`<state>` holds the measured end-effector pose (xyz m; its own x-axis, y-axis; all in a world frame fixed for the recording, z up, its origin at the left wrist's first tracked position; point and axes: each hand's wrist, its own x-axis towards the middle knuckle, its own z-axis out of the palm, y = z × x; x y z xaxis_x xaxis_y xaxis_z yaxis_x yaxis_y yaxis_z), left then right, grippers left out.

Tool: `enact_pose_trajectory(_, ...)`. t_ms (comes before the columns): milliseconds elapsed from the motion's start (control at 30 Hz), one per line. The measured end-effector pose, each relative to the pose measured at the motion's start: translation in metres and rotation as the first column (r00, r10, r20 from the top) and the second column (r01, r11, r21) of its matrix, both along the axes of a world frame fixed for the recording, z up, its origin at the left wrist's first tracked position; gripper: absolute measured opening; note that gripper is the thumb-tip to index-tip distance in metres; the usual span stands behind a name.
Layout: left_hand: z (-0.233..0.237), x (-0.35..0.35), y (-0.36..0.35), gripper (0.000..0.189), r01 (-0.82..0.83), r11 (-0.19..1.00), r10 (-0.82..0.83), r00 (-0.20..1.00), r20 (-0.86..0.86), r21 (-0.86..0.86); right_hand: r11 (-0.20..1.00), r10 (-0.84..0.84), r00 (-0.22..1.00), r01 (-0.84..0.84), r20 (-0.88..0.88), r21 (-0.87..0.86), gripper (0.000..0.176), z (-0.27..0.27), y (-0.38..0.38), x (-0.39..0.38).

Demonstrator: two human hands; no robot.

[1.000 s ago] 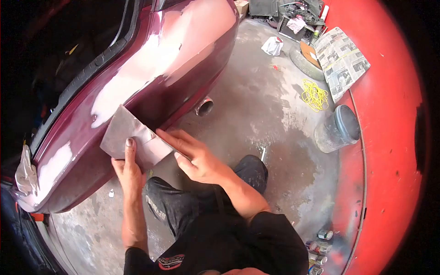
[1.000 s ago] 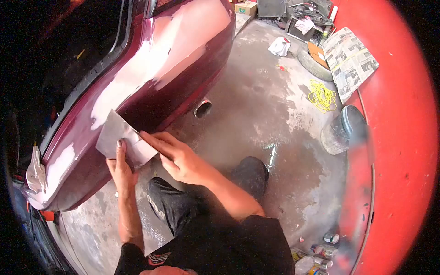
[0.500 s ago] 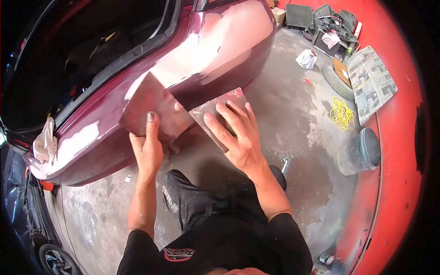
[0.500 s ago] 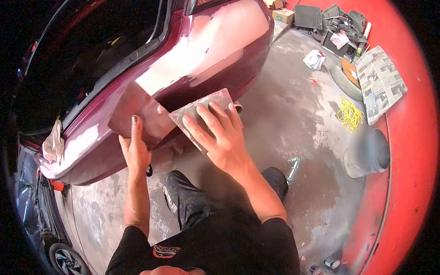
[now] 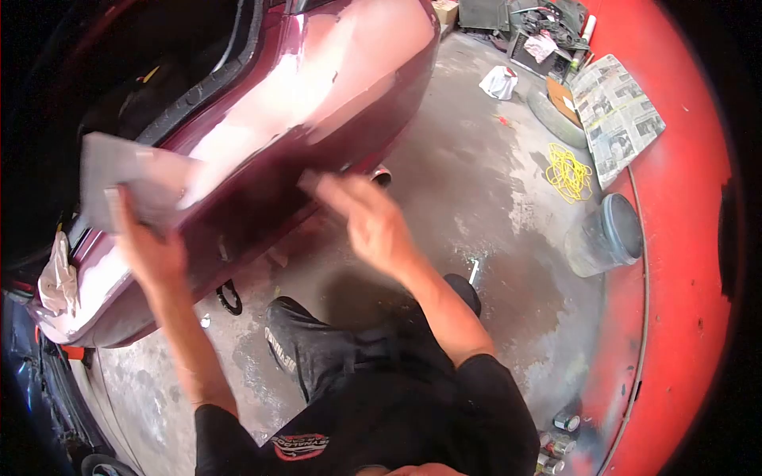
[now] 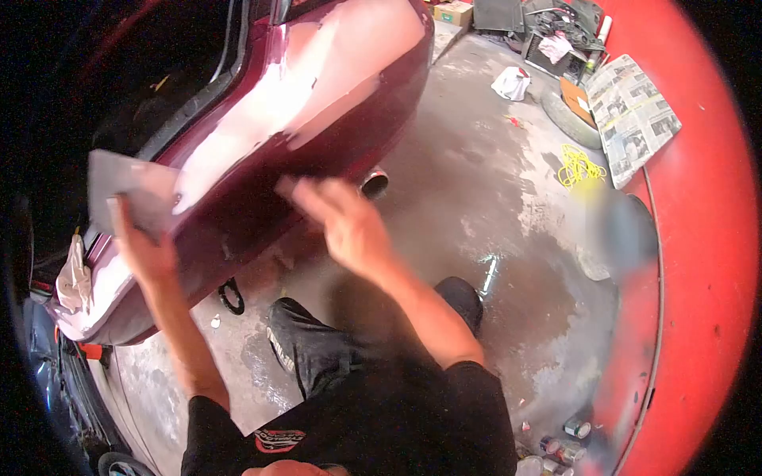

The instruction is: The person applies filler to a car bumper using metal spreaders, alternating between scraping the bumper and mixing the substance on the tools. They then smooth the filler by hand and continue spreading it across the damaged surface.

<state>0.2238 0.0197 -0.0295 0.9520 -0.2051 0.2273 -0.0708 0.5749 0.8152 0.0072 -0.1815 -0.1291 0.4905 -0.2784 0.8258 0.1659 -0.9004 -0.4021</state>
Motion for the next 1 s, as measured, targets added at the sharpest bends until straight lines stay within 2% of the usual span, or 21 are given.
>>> enact_pose_trajectory(33, 0.020, 0.025, 0.011, 0.065, -0.120, 0.993, 0.120, 0.992, -0.028, 0.013, 0.973, -0.115, 0.991, 0.099, 0.067, 0.208, 0.051, -0.008, -0.020, 0.004)
enact_pose_trajectory(67, 0.017, 0.077, 0.035, 0.060, -0.160, 0.984, 0.163, 0.986, -0.032, 0.078, 0.901, -0.172, 0.979, 0.112, 0.108, 0.419, 0.053, -0.004, -0.039, 0.007)
enact_pose_trajectory(100, 0.008, 0.111, 0.051, 0.053, -0.122, 0.992, 0.123, 0.992, 0.033, -0.023, 0.785, -0.238, 0.961, 0.104, 0.142, 0.611, 0.055, 0.001, -0.057, 0.011)
enact_pose_trajectory(133, -0.014, 0.168, 0.077, 0.046, -0.053, 0.992, 0.061, 0.996, 0.064, -0.117, 0.807, -0.277, 0.949, 0.144, 0.152, 0.573, 0.056, 0.002, -0.076, 0.016)
enact_pose_trajectory(167, -0.023, 0.179, 0.086, 0.040, -0.072, 0.976, 0.078, 0.997, 0.020, -0.204, 0.824, -0.316, 0.935, 0.186, 0.162, 0.536, 0.056, 0.002, -0.091, 0.020)
enact_pose_trajectory(267, -0.038, 0.203, 0.109, 0.028, 0.073, 0.920, -0.041, 0.995, 0.089, -0.385, 0.785, -0.357, 0.929, 0.240, 0.100, 0.571, 0.059, 0.013, -0.110, 0.032)
enact_pose_trajectory(300, -0.045, 0.219, 0.118, 0.028, 0.203, 0.888, -0.183, 0.979, 0.088, -0.411, 0.776, -0.363, 0.928, 0.250, 0.087, 0.579, 0.059, 0.017, -0.110, 0.034)
enact_pose_trajectory(333, -0.050, 0.228, 0.121, 0.028, 0.228, 0.891, -0.212, 0.974, 0.086, -0.392, 0.767, -0.370, 0.926, 0.259, 0.074, 0.587, 0.059, 0.021, -0.111, 0.036)
enact_pose_trajectory(433, -0.051, 0.227, 0.116, 0.029, 0.257, 0.863, -0.247, 0.966, 0.079, -0.435, 0.870, -0.416, 0.888, 0.326, 0.195, 0.370, 0.059, 0.020, -0.119, 0.046)
enact_pose_trajectory(567, -0.046, 0.216, 0.112, 0.030, 0.267, 0.848, -0.266, 0.962, 0.067, -0.459, 0.873, -0.444, 0.874, 0.373, 0.199, 0.314, 0.062, 0.017, -0.116, 0.052)
enact_pose_trajectory(767, -0.044, 0.211, 0.108, 0.031, 0.318, 0.825, -0.312, 0.946, 0.092, -0.466, 0.840, -0.439, 0.893, 0.367, 0.102, 0.398, 0.069, 0.023, -0.078, 0.062)
enact_pose_trajectory(800, -0.045, 0.211, 0.109, 0.031, 0.326, 0.820, -0.321, 0.942, 0.093, -0.469, 0.857, -0.466, 0.874, 0.406, 0.140, 0.317, 0.075, 0.015, -0.074, 0.069)
enact_pose_trajectory(1000, -0.047, 0.213, 0.111, 0.033, 0.305, 0.845, -0.301, 0.950, 0.082, -0.439, 0.885, -0.407, 0.902, 0.349, 0.148, 0.307, 0.089, 0.005, 0.004, 0.092)
